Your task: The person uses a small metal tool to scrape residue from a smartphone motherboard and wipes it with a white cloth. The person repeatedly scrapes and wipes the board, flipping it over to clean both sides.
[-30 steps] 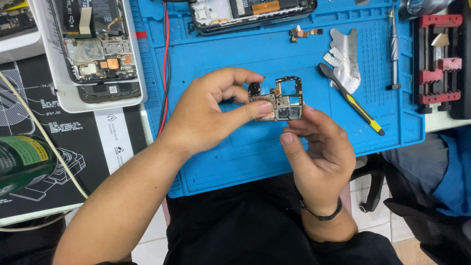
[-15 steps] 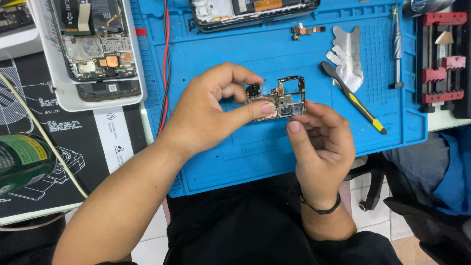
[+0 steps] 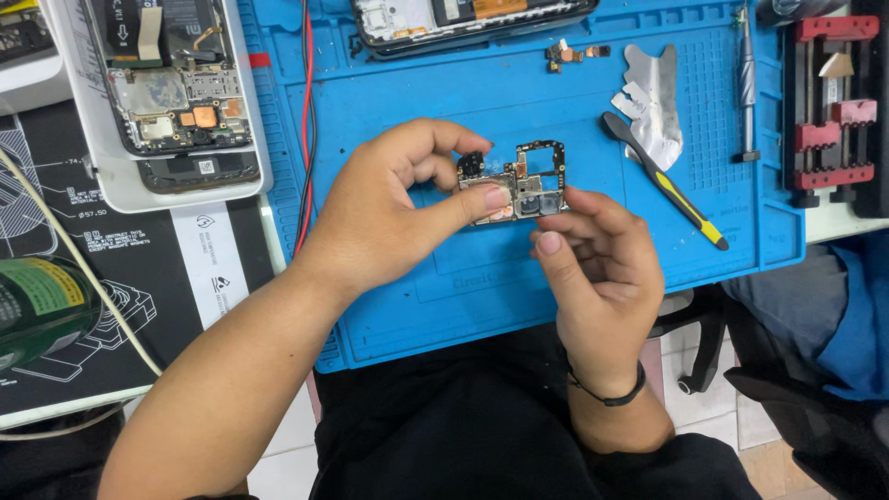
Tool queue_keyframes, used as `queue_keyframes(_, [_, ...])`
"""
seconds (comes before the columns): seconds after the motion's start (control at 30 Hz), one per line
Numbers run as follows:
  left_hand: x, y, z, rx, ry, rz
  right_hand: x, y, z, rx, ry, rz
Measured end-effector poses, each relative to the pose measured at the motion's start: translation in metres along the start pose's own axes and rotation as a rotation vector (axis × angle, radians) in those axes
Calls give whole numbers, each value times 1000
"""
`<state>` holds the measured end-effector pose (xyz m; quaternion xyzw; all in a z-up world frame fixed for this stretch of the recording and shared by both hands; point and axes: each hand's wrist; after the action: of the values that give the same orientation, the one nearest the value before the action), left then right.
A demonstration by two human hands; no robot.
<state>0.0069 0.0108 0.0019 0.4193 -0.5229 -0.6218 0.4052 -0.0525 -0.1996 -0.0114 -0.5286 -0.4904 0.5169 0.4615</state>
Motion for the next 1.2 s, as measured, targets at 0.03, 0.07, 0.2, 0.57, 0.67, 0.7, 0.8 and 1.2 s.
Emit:
queue_keyframes(0.03, [-1, 0, 0, 4, -4, 1, -2, -1, -1, 20, 0, -9])
queue_keyframes(0.07, [-2, 1, 0, 8, -8, 3, -4, -3, -2, 30, 26, 40])
queue_keyframes(0.2, [-9, 5, 0, -68, 76, -66, -34, -11, -19, -4, 51, 332])
queue_keyframes(0.57, [-7, 3, 0, 120, 121, -478, -57, -18, -33, -180, -168, 761])
queue_keyframes(0.67, [-6, 3, 0, 161, 146, -536, -54, -19, -43, -200, -212, 795])
queue_keyframes(0.7, [-6, 3, 0, 157, 147, -549, -55, -19, -46, -213, -234, 795])
queue_keyframes(0.8, [-5, 3, -1, 156, 157, -573, -55, -19, -52, -283, -268, 826])
queue_keyframes(1.2, [-3, 3, 0, 157, 169, -586, -61, -21, -62, -223, -402, 780])
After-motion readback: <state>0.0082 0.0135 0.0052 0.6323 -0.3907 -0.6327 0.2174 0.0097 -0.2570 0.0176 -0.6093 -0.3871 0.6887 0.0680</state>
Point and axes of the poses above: each hand's wrist, its own z-axis away from the middle knuckle, its own x-axis out of the palm, y = z × x, and after that the axes turned 5 degrees about -y, right-handed
